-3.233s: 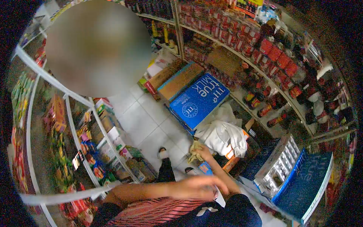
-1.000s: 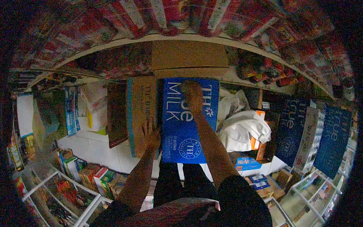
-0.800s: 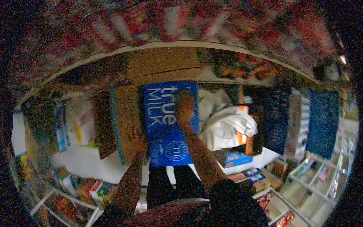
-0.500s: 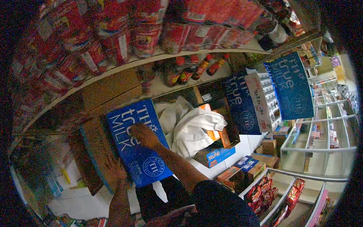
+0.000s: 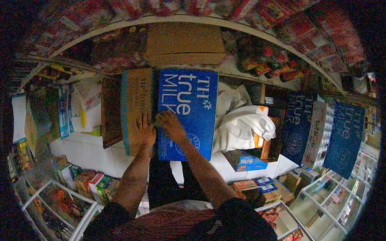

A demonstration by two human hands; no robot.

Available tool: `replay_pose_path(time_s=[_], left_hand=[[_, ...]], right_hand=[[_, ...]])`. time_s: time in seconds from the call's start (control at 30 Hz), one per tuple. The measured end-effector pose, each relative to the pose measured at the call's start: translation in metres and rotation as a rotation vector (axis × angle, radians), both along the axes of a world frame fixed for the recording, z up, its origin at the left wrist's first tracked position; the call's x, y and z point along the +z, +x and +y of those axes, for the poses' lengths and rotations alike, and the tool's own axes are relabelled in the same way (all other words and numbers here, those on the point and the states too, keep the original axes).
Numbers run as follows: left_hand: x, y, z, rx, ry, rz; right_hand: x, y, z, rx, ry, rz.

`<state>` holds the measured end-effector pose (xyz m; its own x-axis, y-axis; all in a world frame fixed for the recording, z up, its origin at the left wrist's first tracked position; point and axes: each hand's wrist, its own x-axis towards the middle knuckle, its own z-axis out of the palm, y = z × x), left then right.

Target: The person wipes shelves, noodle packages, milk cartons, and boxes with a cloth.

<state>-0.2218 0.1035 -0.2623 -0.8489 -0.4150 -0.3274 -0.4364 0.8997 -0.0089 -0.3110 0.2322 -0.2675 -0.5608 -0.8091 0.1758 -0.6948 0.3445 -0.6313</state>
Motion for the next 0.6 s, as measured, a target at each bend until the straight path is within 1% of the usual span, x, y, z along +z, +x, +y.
replay_pose_path(time_s=[0.03, 0.07, 0.1, 0.17, 0.2, 0.23, 0.3, 0.33, 0.4, 0.47, 0.5, 0.57, 0.6], left_hand=[[-0.002, 0.003, 0.0, -0.006, 0.04, 0.124], [-0.004, 0.005, 0.001, -0.008, 0.084, 0.248], [-0.005, 0.004, 0.001, 0.007, 0.096, 0.232], [-0.004, 0.005, -0.001, -0.016, 0.106, 0.225], [-0.004, 0.007, 0.0, -0.008, 0.111, 0.21], [-0.003, 0.005, 0.0, -0.016, 0.11, 0.204], [-0.008, 0.005, -0.003, -0.024, 0.097, 0.206], [-0.016, 0.006, -0.002, -0.014, 0.079, 0.245], [-0.019, 0.007, 0.0, -0.003, 0.066, 0.28], [-0.011, 0.006, 0.0, 0.005, 0.104, 0.257], [-0.009, 0.006, -0.001, 0.008, 0.107, 0.251], [-0.006, 0.006, -0.002, -0.009, 0.12, 0.258], [-0.007, 0.006, -0.002, -0.002, 0.126, 0.256]], right_hand=[[0.029, -0.018, 0.009, -0.123, 0.037, -0.311], [0.03, -0.034, 0.022, -0.297, 0.038, -0.418], [0.03, -0.05, 0.036, -0.477, 0.018, -0.524], [0.003, -0.052, 0.058, -0.851, 0.025, -0.117], [0.001, -0.051, 0.061, -0.976, 0.077, 0.205], [-0.001, -0.044, 0.058, -0.972, 0.08, 0.196], [-0.006, -0.035, 0.038, -0.942, 0.045, 0.052], [-0.007, -0.021, 0.024, -0.743, 0.13, 0.142], [-0.011, 0.019, 0.008, -0.415, 0.225, 0.011], [-0.005, 0.059, 0.01, -0.112, 0.169, 0.061], [0.003, 0.069, 0.018, -0.11, 0.172, 0.056], [0.017, 0.074, 0.046, 0.187, 0.374, -0.041], [0.009, 0.075, 0.065, 0.138, 0.418, -0.099]])
